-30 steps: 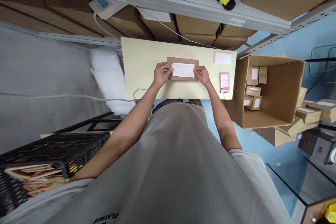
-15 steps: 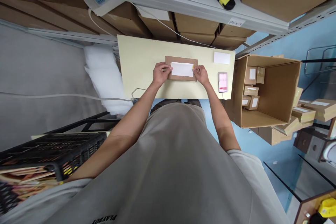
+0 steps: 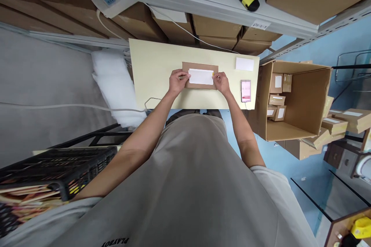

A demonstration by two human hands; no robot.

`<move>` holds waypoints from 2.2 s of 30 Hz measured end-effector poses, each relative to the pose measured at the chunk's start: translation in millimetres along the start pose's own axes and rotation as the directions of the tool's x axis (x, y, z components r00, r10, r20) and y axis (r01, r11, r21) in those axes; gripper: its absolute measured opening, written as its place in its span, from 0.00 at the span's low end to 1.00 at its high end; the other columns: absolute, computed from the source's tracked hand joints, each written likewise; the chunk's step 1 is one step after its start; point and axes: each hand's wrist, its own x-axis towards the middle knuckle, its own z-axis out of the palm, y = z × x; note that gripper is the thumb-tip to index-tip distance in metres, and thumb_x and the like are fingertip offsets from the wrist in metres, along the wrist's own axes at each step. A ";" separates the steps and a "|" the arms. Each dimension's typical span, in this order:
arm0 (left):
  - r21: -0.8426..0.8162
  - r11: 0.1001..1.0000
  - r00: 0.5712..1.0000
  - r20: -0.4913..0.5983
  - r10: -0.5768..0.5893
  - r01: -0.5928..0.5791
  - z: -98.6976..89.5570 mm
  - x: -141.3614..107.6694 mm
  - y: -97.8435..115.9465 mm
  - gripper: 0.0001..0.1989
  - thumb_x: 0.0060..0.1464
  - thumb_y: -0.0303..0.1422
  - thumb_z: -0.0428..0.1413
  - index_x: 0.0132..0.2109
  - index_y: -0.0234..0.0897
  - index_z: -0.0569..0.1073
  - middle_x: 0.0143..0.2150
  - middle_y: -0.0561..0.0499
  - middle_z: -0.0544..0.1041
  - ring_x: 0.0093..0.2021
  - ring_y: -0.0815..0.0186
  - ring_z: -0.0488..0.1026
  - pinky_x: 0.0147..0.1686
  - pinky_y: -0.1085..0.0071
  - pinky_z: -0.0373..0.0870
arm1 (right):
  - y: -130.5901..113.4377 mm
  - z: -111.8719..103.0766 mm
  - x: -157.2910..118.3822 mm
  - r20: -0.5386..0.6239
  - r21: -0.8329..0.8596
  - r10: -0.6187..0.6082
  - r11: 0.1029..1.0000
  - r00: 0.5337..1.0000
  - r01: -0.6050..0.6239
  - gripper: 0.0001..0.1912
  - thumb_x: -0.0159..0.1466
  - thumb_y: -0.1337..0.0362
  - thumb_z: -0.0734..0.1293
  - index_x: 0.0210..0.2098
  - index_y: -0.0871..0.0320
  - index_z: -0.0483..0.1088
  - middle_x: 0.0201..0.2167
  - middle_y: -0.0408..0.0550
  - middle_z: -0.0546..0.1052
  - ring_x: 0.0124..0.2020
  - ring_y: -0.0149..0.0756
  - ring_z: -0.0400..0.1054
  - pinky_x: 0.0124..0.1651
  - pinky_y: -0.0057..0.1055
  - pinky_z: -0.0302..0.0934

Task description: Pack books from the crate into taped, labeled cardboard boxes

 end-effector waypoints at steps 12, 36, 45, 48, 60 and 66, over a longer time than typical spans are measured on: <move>-0.008 1.000 1.000 -0.014 -0.009 0.009 1.6 -2.4 -2.0 0.02 0.61 0.36 0.69 0.40 0.45 0.85 0.61 0.42 0.80 0.65 0.52 0.78 0.68 0.51 0.78 | -1.4 0.5 -2.6 -0.006 -0.016 -0.018 1.000 1.000 0.018 0.16 0.74 0.46 0.72 0.38 0.51 0.74 0.49 0.52 0.78 0.44 0.42 0.72 0.59 0.43 0.73; 0.160 0.986 0.985 -0.170 -0.019 0.047 27.0 -20.4 30.9 0.16 0.59 0.40 0.73 0.40 0.45 0.72 0.60 0.40 0.73 0.65 0.45 0.73 0.70 0.46 0.73 | -1.5 44.8 4.9 -0.279 -0.159 0.141 0.969 0.950 -0.191 0.22 0.73 0.42 0.74 0.33 0.48 0.67 0.43 0.48 0.73 0.43 0.45 0.75 0.51 0.45 0.78; 0.135 0.983 0.983 -0.149 -0.106 0.127 2.4 -2.0 34.4 0.15 0.68 0.49 0.64 0.39 0.45 0.73 0.52 0.42 0.78 0.55 0.48 0.79 0.71 0.42 0.72 | -10.7 36.0 1.8 -0.295 -0.219 0.145 0.952 0.945 -0.215 0.21 0.80 0.45 0.66 0.35 0.50 0.69 0.44 0.54 0.77 0.48 0.52 0.78 0.54 0.49 0.76; 0.158 0.985 0.990 -0.114 0.088 -0.069 1.2 -10.3 44.4 0.19 0.72 0.53 0.60 0.56 0.44 0.79 0.69 0.37 0.77 0.73 0.41 0.72 0.78 0.41 0.64 | -18.8 32.3 -8.1 -0.242 -0.250 -0.045 0.968 0.969 -0.017 0.20 0.83 0.48 0.59 0.48 0.53 0.77 0.55 0.62 0.80 0.61 0.58 0.75 0.66 0.55 0.72; 0.443 0.777 0.851 0.477 0.220 -0.448 10.2 -53.3 31.5 0.42 0.79 0.55 0.41 0.86 0.34 0.55 0.89 0.38 0.50 0.90 0.47 0.42 0.87 0.42 0.34 | -21.7 37.8 -50.7 0.223 -0.557 -0.193 0.780 0.956 0.287 0.40 0.85 0.51 0.47 0.86 0.72 0.47 0.88 0.62 0.47 0.90 0.50 0.40 0.90 0.54 0.34; 0.448 0.777 0.863 0.449 0.232 -0.441 25.9 -49.5 35.3 0.36 0.79 0.45 0.44 0.84 0.34 0.60 0.89 0.38 0.49 0.90 0.46 0.39 0.87 0.40 0.34 | -17.3 45.7 -38.7 0.204 -0.540 -0.220 0.788 0.954 0.297 0.38 0.85 0.53 0.47 0.86 0.69 0.48 0.88 0.59 0.48 0.90 0.49 0.40 0.90 0.56 0.32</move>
